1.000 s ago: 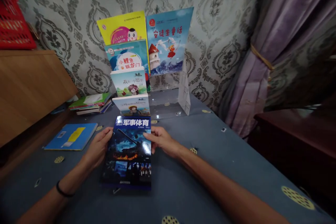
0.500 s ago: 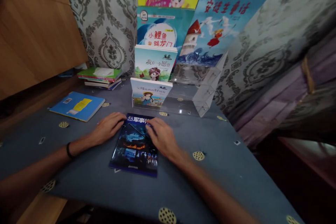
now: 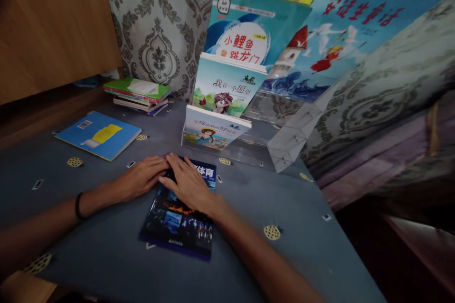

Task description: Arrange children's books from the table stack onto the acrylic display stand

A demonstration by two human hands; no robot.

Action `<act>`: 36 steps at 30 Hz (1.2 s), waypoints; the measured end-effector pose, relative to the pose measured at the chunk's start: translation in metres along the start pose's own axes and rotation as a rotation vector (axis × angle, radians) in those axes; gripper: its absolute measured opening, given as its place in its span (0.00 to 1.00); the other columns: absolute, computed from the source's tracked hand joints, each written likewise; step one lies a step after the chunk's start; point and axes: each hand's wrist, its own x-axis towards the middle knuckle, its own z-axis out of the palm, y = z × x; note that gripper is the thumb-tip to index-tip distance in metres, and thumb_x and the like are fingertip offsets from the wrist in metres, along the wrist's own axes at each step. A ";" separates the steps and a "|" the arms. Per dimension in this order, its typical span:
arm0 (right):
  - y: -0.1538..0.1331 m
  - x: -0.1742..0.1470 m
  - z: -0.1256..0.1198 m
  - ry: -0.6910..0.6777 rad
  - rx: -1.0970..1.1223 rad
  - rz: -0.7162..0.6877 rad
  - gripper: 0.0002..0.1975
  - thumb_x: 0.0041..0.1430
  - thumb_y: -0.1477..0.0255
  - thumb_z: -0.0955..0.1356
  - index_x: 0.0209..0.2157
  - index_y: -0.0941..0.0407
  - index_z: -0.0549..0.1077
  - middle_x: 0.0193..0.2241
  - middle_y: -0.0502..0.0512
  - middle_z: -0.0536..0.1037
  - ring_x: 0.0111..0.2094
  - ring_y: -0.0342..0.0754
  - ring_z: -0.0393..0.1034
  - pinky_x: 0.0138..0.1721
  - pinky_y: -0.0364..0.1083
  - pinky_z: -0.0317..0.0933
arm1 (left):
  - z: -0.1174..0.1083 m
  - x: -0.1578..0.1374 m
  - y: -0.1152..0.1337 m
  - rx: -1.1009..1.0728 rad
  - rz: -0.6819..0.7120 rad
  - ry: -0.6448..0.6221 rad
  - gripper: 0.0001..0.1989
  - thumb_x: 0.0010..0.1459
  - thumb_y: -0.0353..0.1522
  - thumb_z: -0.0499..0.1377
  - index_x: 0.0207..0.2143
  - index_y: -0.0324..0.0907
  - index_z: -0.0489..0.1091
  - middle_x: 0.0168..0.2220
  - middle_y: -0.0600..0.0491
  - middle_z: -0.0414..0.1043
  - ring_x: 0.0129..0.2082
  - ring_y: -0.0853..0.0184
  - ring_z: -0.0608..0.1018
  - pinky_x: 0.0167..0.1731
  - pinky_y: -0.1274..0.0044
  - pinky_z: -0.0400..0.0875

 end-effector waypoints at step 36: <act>0.069 -0.085 -0.047 0.268 0.460 0.210 0.34 0.69 0.46 0.55 0.64 0.53 0.66 0.64 0.59 0.68 0.64 0.56 0.64 0.66 0.61 0.53 | 0.034 0.076 0.046 0.086 0.232 -0.415 0.25 0.73 0.39 0.46 0.68 0.42 0.55 0.70 0.44 0.55 0.71 0.61 0.55 0.69 0.60 0.50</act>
